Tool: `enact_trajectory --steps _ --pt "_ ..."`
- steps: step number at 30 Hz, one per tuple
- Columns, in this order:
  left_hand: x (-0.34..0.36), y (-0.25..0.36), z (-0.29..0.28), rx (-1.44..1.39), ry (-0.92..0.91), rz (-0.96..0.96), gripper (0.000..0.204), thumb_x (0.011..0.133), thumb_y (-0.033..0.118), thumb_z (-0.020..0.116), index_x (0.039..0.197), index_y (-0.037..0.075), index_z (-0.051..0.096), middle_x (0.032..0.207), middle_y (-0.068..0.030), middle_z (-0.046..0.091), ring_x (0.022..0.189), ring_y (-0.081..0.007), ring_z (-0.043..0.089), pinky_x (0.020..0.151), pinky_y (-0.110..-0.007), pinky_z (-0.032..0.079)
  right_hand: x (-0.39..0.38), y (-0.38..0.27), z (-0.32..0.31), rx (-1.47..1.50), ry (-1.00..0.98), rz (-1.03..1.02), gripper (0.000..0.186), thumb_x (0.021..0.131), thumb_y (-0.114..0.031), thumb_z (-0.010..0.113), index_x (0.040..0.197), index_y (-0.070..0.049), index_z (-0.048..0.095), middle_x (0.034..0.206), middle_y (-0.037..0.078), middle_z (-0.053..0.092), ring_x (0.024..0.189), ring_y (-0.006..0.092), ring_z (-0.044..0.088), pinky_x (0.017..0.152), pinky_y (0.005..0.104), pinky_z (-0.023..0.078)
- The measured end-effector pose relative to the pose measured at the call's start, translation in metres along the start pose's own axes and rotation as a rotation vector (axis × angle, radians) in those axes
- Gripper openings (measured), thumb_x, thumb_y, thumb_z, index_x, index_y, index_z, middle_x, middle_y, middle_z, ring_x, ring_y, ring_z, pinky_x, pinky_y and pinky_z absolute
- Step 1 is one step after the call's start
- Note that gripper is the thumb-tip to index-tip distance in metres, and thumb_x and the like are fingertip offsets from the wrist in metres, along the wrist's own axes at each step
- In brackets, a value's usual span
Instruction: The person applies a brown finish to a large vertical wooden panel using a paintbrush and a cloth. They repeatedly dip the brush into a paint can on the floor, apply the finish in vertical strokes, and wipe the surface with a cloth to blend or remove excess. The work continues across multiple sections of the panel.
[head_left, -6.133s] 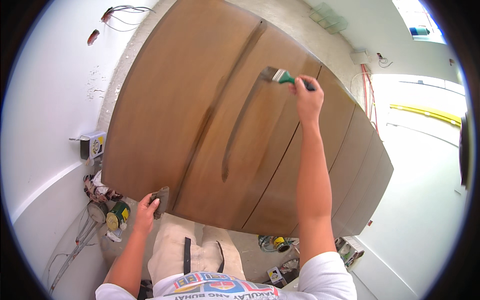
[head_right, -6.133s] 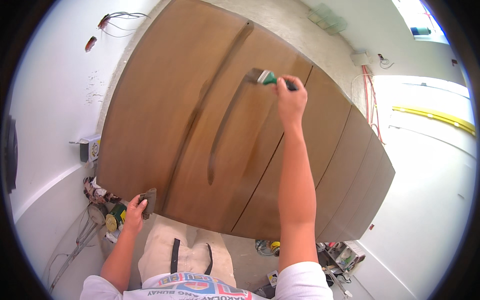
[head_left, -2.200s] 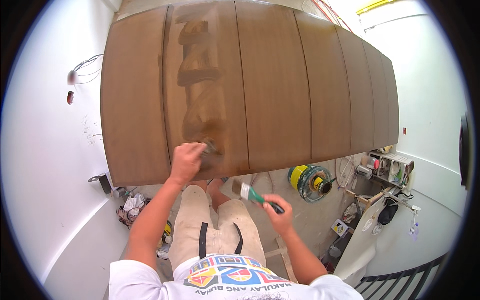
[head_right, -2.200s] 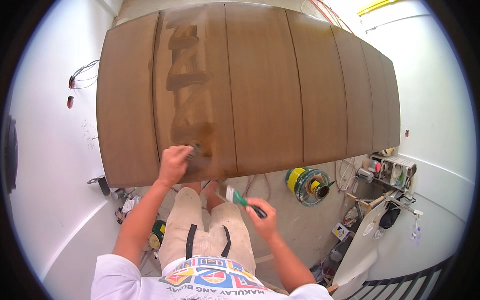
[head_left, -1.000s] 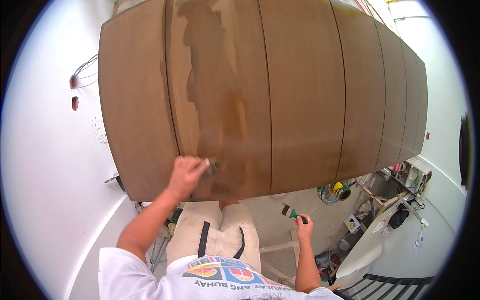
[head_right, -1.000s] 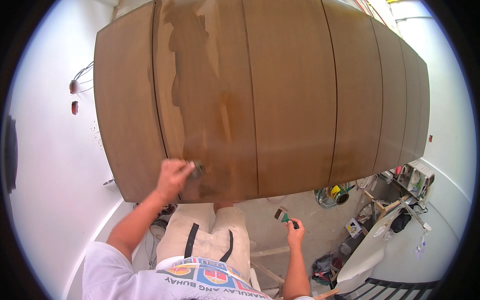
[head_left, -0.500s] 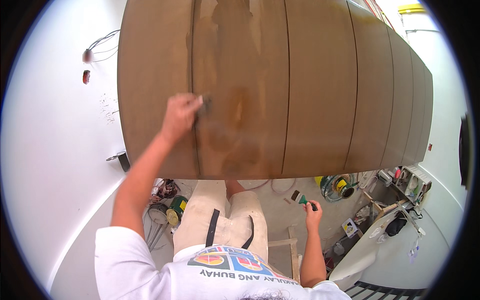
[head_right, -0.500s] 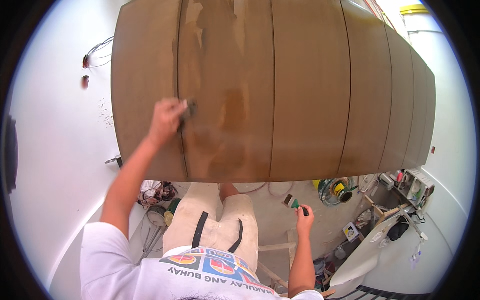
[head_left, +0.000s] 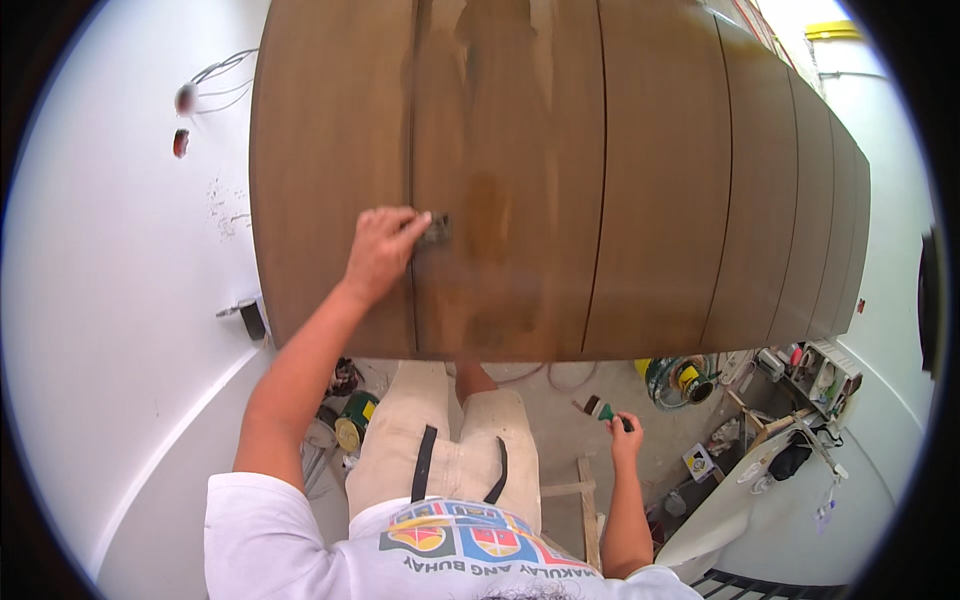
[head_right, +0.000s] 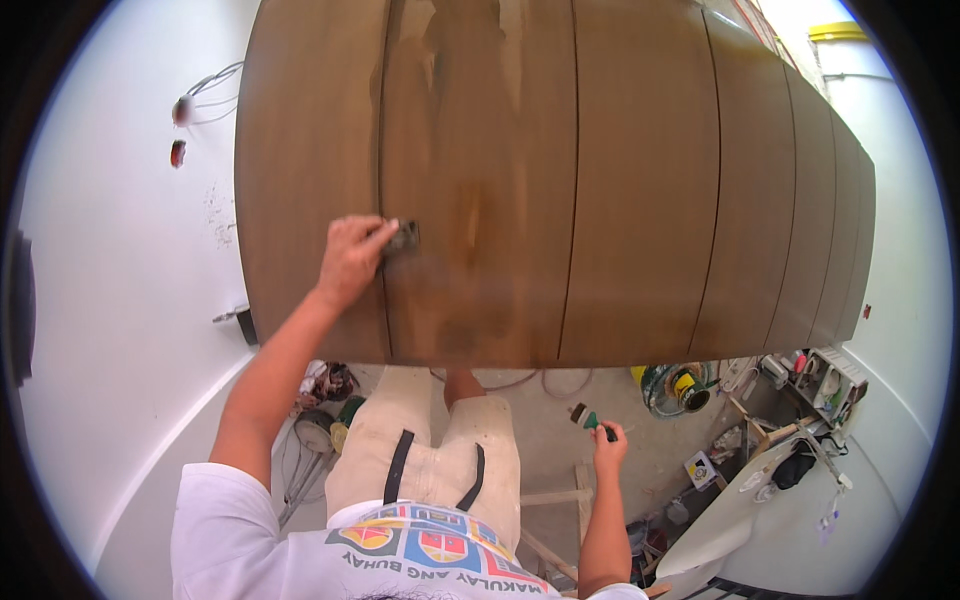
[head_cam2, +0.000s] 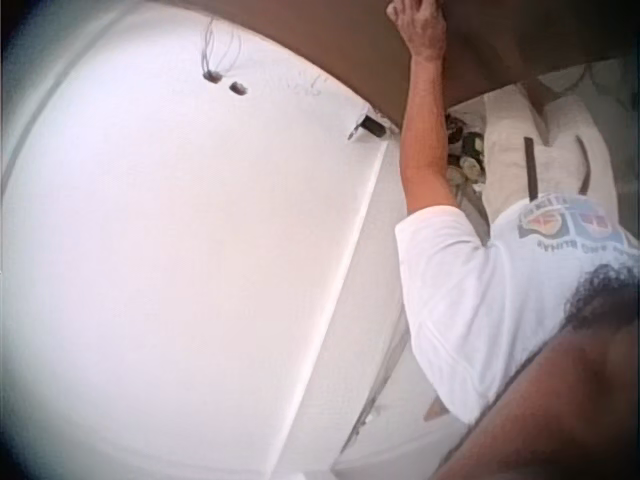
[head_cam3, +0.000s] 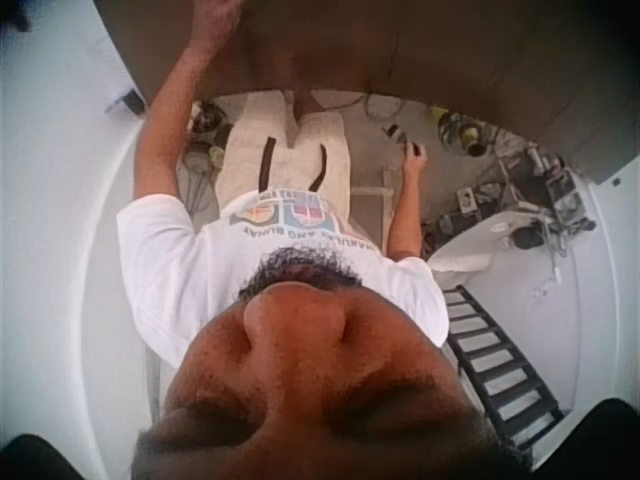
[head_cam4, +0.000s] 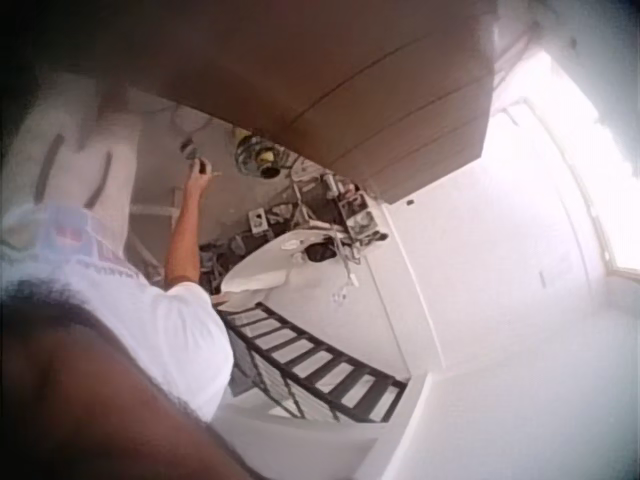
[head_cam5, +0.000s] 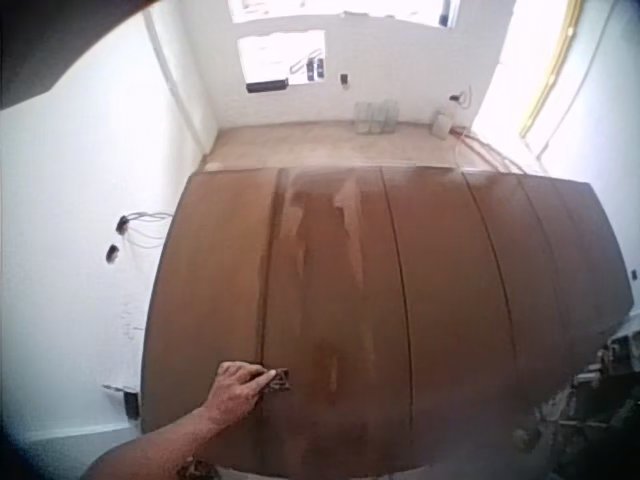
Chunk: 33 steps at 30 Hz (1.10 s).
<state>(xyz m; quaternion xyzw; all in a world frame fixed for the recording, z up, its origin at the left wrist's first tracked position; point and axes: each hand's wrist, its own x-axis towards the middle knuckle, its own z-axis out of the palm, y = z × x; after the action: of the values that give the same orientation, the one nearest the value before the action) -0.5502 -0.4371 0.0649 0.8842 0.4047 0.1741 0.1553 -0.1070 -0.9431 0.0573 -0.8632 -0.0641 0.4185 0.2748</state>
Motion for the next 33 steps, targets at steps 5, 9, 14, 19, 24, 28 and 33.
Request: enact_trajectory --steps 5,9,14,19,24,28,33 --pt "0.17 -0.103 0.0 0.083 0.14 0.017 0.046 0.083 0.002 0.075 0.128 0.013 0.074 0.116 -0.0055 0.069 0.109 -0.0271 0.064 0.095 -0.043 0.047 -0.01 -0.017 0.006 -0.033 0.059 0.074 0.015 0.1 -0.003 0.066 0.111 0.007 0.063 0.098 0.013 0.068 0.081 0.0194 0.072 0.073 0.0303 0.06" --pt "0.289 -0.184 0.01 0.111 0.21 0.01 0.037 0.091 0.01 0.073 0.128 0.017 0.075 0.118 -0.0028 0.069 0.111 -0.0251 0.064 0.096 -0.043 0.047 -0.015 -0.038 0.015 0.023 0.101 0.121 0.014 0.1 -0.003 0.065 0.11 0.007 0.063 0.098 0.013 0.068 0.08 0.0198 0.073 0.072 0.0301 0.061" --pt "0.408 -0.262 0.016 0.175 0.265 0.016 0.032 0.097 0.019 0.07 0.128 0.021 0.076 0.12 -0.0009 0.071 0.112 -0.025 0.066 0.096 -0.044 0.049 -0.003 -0.077 0.038 0.012 0.147 0.172 0.013 0.1 -0.002 0.065 0.109 0.007 0.063 0.098 0.013 0.068 0.081 0.0208 0.074 0.071 0.03 0.062" --pt "0.483 -0.299 0.016 0.198 0.257 -0.068 0.03 0.1 0.025 0.067 0.129 0.02 0.075 0.124 -0.0049 0.071 0.114 -0.0301 0.067 0.096 -0.047 0.052 0.006 -0.103 0.053 -0.027 0.116 0.148 0.014 0.099 -0.002 0.065 0.11 0.007 0.064 0.096 0.013 0.069 0.082 0.0206 0.074 0.073 0.0301 0.062" --pt "0.48 -0.299 0.004 0.044 0.16 -0.051 0.032 0.103 0.026 0.064 0.133 0.017 0.073 0.126 -0.0101 0.07 0.113 -0.0346 0.068 0.098 -0.044 0.054 0.009 -0.109 0.055 -0.034 0.12 0.135 0.014 0.099 -0.002 0.065 0.11 0.007 0.064 0.096 0.013 0.069 0.083 0.0204 0.075 0.075 0.0303 0.063" --pt "0.41 -0.26 0.012 0.046 0.108 0.025 0.032 0.095 0.016 0.071 0.127 0.017 0.075 0.121 -0.0084 0.071 0.112 -0.0323 0.067 0.096 -0.046 0.053 0.011 -0.092 0.053 -0.061 0.125 0.09 0.016 0.097 -0.006 0.069 0.11 0.005 0.067 0.09 0.011 0.071 0.081 0.0183 0.074 0.072 0.0307 0.06" --pt "0.243 -0.13 -0.001 -0.106 0.06 0.082 0.04 0.084 0.002 0.073 0.124 0.009 0.075 0.109 -0.0131 0.07 0.103 -0.0357 0.067 0.09 -0.047 0.052 0.02 -0.055 0.053 -0.082 0.048 -0.024 0.016 0.1 -0.005 0.067 0.112 0.006 0.065 0.097 0.013 0.071 0.085 0.021 0.075 0.076 0.0312 0.062"
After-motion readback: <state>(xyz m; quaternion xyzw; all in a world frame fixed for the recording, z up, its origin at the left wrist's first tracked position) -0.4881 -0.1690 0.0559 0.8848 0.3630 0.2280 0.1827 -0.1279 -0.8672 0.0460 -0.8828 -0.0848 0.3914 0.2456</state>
